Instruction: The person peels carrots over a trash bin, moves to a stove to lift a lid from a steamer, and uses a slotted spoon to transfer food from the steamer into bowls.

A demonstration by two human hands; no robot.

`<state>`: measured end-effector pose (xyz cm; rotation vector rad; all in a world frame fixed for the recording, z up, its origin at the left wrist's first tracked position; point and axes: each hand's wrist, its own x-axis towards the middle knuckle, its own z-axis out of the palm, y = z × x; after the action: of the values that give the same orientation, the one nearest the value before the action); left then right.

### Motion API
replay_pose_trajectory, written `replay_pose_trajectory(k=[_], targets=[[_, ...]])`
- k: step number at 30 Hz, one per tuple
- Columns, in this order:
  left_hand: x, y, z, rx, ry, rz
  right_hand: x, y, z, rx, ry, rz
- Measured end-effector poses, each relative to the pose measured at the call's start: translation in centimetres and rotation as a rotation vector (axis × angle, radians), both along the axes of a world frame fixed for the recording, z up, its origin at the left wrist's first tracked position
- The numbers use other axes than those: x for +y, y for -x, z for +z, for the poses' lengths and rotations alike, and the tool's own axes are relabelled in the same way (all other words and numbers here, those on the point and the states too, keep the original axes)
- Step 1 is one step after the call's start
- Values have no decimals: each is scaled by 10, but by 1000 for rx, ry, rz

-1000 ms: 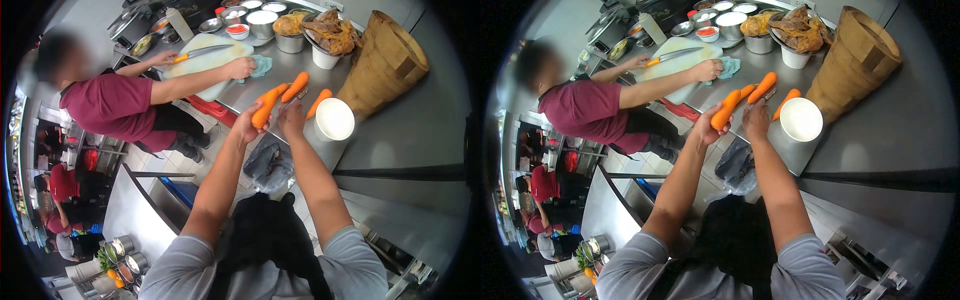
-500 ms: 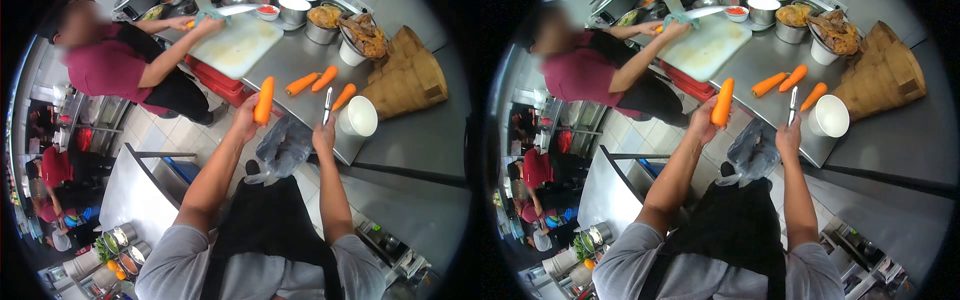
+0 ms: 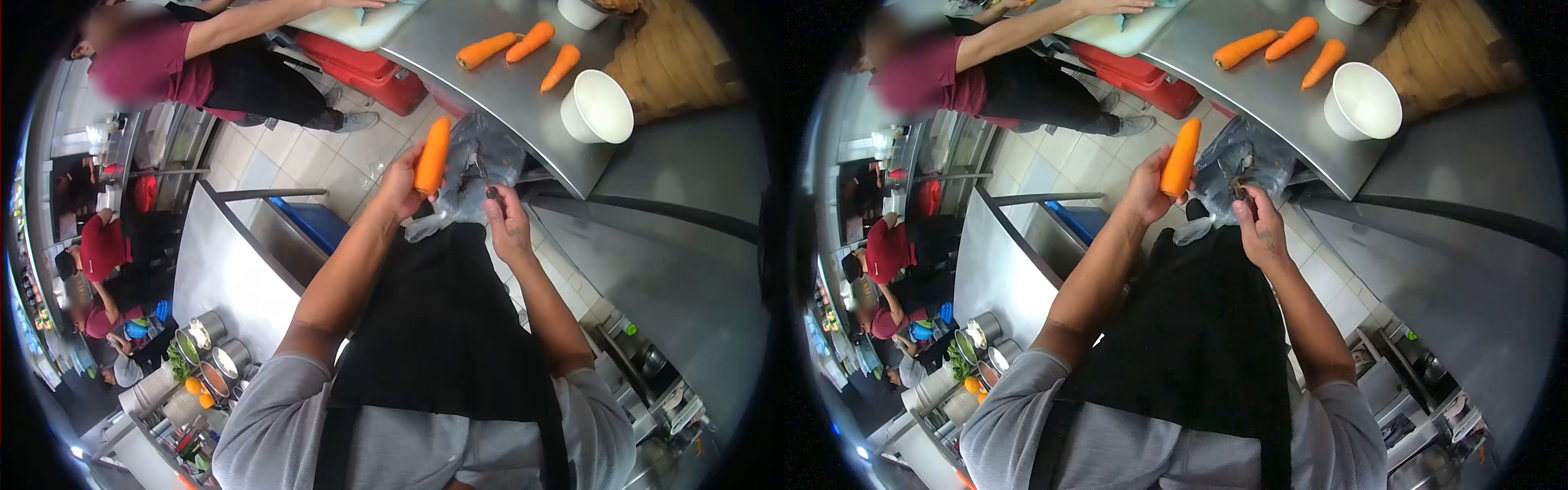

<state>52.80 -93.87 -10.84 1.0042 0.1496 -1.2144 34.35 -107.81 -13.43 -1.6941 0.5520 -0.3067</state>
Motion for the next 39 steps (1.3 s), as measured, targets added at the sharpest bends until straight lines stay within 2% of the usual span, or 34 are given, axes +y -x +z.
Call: replay_pose_trajectory(k=[5, 7, 13, 17, 19, 20, 23, 25, 26, 28, 36, 39], targets=[[-9, 35, 7, -45, -115, 105, -7, 13, -1, 63, 77, 8], [-8, 42, 8, -57, -88, 83, -11, 15, 9, 2, 250, 54], [-8, 49, -1, -80, -80, 58, -16, 18, 12, -78, 396, 96], [-10, 54, -11, 5, -159, 107, -12, 15, 9, -43, 389, 114], [-8, 52, -27, 39, -142, 110, -5, 14, 7, 15, 42, 186], [-7, 52, -35, 71, -122, 109, -3, 14, 5, 21, 37, 188], [-4, 51, -46, 105, -98, 111, -1, 12, -2, 45, 138, 157], [-4, 51, -56, 122, -112, 124, -3, 11, -8, 85, 330, 166], [-4, 51, -62, 131, -121, 137, -1, 10, -11, 98, 323, 166], [-6, 52, -66, 140, -109, 123, 4, 3, -14, 152, 404, 289], [3, 57, -106, 261, -185, 218, 9, -17, -46, 318, 414, 461], [16, 59, -128, 323, -191, 115, 5, -29, -89, 434, 382, 510]])
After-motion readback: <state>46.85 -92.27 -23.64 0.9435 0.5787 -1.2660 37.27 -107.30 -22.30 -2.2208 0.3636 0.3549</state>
